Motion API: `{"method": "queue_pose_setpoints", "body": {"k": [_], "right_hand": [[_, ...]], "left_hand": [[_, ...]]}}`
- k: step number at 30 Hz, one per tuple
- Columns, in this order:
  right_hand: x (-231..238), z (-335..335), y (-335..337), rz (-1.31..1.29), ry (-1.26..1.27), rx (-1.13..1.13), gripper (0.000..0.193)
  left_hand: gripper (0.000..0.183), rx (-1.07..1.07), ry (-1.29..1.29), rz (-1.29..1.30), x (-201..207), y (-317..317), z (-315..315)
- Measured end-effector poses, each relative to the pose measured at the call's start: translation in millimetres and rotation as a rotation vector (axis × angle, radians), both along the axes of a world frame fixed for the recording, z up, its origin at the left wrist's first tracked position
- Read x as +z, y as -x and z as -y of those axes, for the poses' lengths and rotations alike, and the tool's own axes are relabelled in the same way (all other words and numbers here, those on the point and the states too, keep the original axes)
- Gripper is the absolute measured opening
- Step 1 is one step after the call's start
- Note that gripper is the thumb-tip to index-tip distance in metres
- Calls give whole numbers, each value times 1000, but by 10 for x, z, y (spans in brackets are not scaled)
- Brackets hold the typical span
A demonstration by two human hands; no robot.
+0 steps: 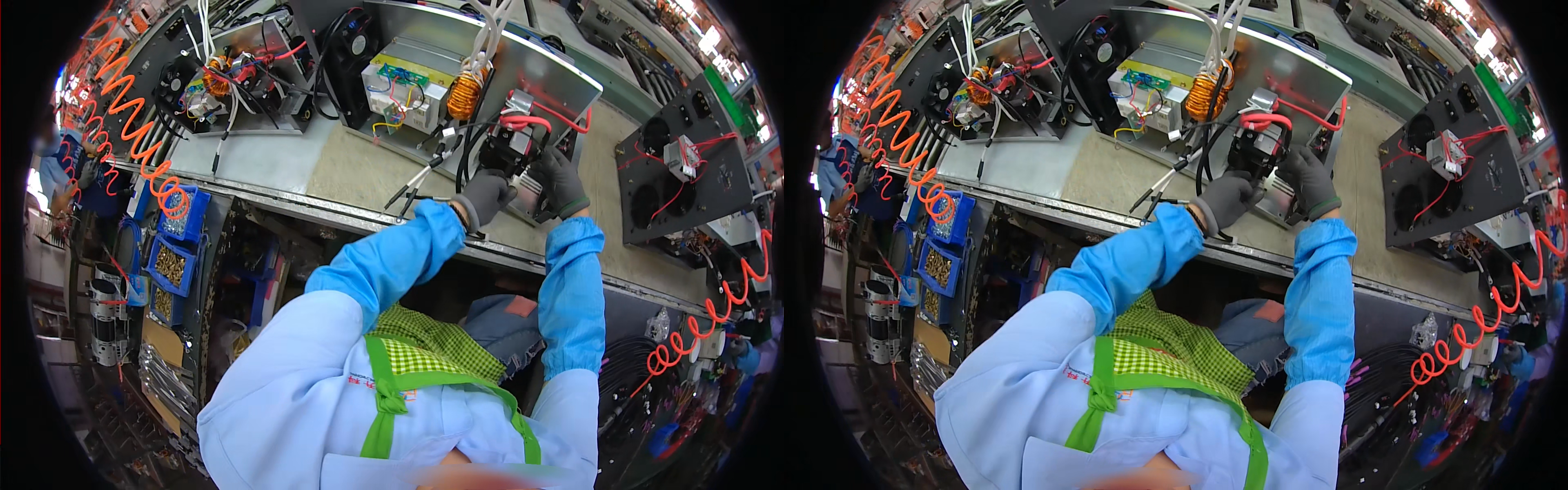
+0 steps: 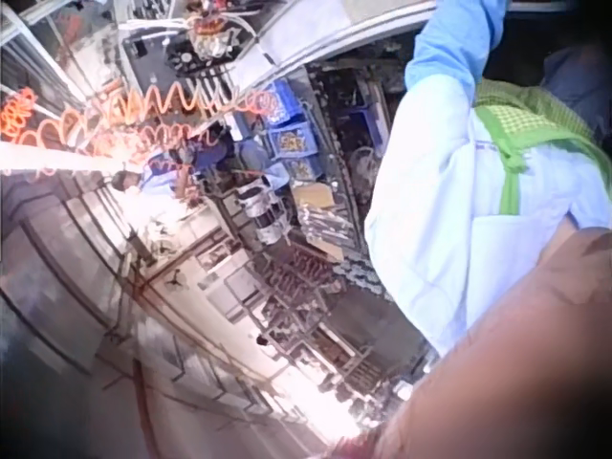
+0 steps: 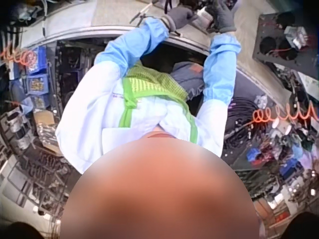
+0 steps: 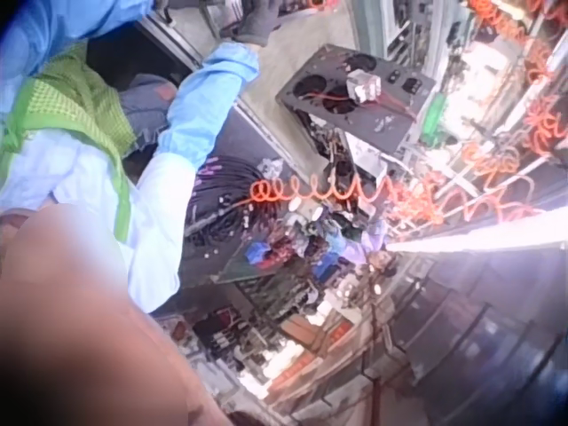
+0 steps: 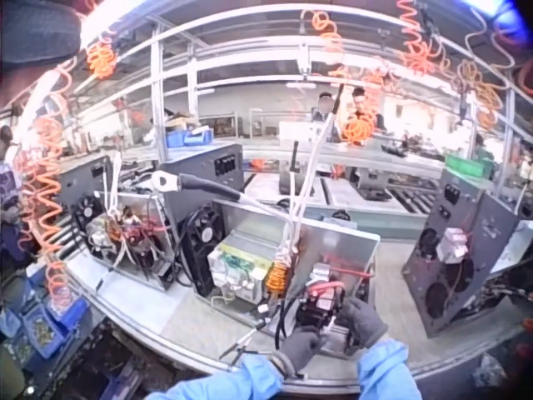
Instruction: Assembling components and wiring within metal enclosures on a factory assembly line.
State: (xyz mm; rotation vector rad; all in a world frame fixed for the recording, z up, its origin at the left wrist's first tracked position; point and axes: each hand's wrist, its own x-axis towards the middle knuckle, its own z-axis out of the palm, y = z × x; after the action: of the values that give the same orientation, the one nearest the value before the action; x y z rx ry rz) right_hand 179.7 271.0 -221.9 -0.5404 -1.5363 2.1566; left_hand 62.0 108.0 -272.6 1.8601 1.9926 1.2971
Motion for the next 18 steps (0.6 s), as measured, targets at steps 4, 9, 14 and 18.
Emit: {"method": "queue_pose_setpoints", "body": {"k": [4,9,14,18], "right_hand": [[2,84,-38,-16,10,-15,37],[31,75,-71,-84,48,52,35],[29,87,-33,-62,10,-10,35],[46,104,-48,-88,19,10,36]], "left_hand": [[15,3,-357,165,198,-87,-60],[27,-191,-153,1398,696,-151,-78],[26,74,-148,830,609,-49,-208],[22,201,-237,636,658,-144,-252]]}}
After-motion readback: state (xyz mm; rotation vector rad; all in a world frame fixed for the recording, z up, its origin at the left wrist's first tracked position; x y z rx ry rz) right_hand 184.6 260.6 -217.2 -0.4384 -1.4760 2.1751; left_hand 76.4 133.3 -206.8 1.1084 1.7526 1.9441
